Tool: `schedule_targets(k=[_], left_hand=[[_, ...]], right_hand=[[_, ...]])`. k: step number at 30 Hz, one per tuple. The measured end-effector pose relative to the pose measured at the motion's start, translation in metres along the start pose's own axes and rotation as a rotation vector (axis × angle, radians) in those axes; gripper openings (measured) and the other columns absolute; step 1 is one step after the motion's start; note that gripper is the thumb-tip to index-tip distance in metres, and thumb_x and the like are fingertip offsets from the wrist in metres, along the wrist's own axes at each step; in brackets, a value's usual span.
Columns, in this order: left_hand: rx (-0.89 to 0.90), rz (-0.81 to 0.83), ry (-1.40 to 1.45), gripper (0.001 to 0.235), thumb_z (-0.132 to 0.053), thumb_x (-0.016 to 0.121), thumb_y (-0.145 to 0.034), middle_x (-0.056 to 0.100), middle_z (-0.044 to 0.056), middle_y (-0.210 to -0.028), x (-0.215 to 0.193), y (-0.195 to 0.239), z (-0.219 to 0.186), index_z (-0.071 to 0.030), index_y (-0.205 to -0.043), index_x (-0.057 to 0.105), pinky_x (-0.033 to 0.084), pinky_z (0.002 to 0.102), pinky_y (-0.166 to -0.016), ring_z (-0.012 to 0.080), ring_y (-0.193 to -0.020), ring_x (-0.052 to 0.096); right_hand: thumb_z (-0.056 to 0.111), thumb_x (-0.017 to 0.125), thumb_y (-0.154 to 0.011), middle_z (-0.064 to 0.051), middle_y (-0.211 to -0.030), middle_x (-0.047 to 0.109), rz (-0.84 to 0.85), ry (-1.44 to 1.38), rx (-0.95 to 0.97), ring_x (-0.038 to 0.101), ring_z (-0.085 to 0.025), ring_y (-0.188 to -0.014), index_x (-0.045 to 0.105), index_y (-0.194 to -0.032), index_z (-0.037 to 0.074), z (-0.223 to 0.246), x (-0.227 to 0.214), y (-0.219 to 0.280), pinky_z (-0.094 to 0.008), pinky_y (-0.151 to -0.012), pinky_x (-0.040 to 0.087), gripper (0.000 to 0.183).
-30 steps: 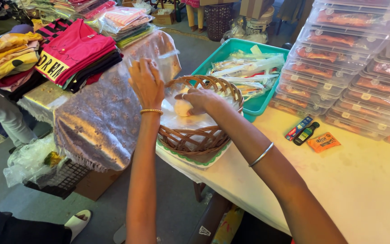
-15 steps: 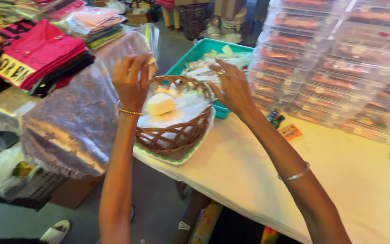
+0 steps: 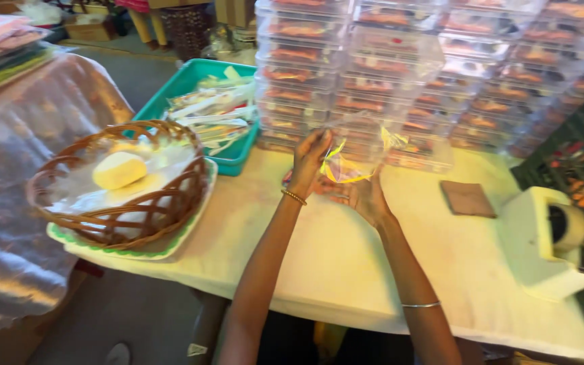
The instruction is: The person arranges three small boxes on a table, then picks up a plastic bag and places the boxes inside. The person folds the bag to secure the items.
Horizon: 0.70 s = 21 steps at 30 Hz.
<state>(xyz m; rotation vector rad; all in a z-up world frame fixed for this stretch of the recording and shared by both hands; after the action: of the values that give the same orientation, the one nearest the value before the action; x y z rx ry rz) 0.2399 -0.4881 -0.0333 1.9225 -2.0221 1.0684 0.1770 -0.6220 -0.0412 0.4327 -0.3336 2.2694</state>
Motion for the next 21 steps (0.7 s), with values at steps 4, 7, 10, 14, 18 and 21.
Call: schedule_targets(k=[4,7,10,14,18,21], left_hand=[[-0.095,-0.182,-0.049,0.022,-0.026,0.071,-0.103,0.066,-0.003,-0.087,-0.043,0.015,0.087,-0.007,-0.113,0.069,0.041,0.018,-0.055,0.0020,-0.069,0.059],[-0.042,-0.172,-0.396,0.025,-0.029,0.069,-0.100,0.073,0.001,-0.084,-0.052,0.024,0.095,-0.006,-0.107,0.072,0.051,0.021,-0.055,0.0059,-0.068,0.068],[0.092,-0.046,-0.652,0.024,-0.027,0.072,-0.098,0.075,0.004,-0.086,-0.039,0.032,0.069,-0.004,-0.106,0.073,0.055,0.023,-0.057,0.0089,-0.068,0.069],[0.313,-0.316,-0.999,0.018,-0.020,0.070,-0.098,0.077,0.014,-0.093,-0.025,0.058,0.003,-0.005,-0.106,0.073,0.059,0.035,-0.066,0.0245,-0.078,0.075],[0.353,-0.471,-1.179,0.022,-0.022,0.064,-0.098,0.075,0.019,-0.097,-0.018,0.067,-0.022,-0.006,-0.112,0.069,0.055,0.046,-0.070,0.0382,-0.084,0.072],[0.248,-0.515,-1.280,0.024,-0.030,0.060,-0.101,0.074,0.019,-0.086,-0.039,0.061,-0.006,-0.009,-0.107,0.071,0.054,0.049,-0.073,0.0394,-0.083,0.071]], right_hand=[[0.091,0.020,-0.078,-0.013,-0.130,0.068,-0.177,0.083,-0.051,0.070,-0.022,-0.106,0.048,-0.145,0.008,-0.019,-0.095,0.014,-0.038,-0.090,0.055,0.110],[0.086,0.026,-0.094,-0.014,-0.125,0.068,-0.353,0.160,-0.123,0.065,-0.019,-0.100,0.053,-0.145,0.007,-0.029,-0.145,0.013,-0.034,-0.087,0.051,0.098],[0.077,0.030,-0.095,-0.008,-0.117,0.072,-0.475,0.235,-0.096,0.065,-0.015,-0.093,0.057,-0.136,0.012,-0.031,-0.143,0.017,-0.033,-0.079,0.051,0.082],[0.051,0.061,-0.095,-0.008,-0.127,0.068,-0.419,0.418,-0.189,0.067,-0.016,-0.101,0.054,-0.138,0.010,-0.032,-0.133,0.010,-0.036,-0.087,0.053,0.061],[0.025,0.094,-0.062,-0.011,-0.138,0.055,-0.296,0.874,-0.425,0.059,-0.023,-0.112,0.040,-0.142,0.008,0.001,-0.071,0.016,-0.041,-0.089,0.049,0.098],[0.029,0.102,-0.048,-0.015,-0.140,0.048,-0.245,1.234,-0.575,0.055,-0.029,-0.119,0.037,-0.144,0.005,0.025,-0.002,0.033,-0.047,-0.098,0.045,0.118]])
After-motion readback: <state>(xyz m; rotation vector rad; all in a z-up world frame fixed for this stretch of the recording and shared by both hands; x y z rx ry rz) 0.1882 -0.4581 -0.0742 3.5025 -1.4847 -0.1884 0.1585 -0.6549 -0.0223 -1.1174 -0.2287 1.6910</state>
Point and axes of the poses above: each hand's wrist, its own y-axis away from the middle knuckle, its own x-axis out of the palm, z = x × y, the point moved 8 cm from there along -y, towards the middle knuckle
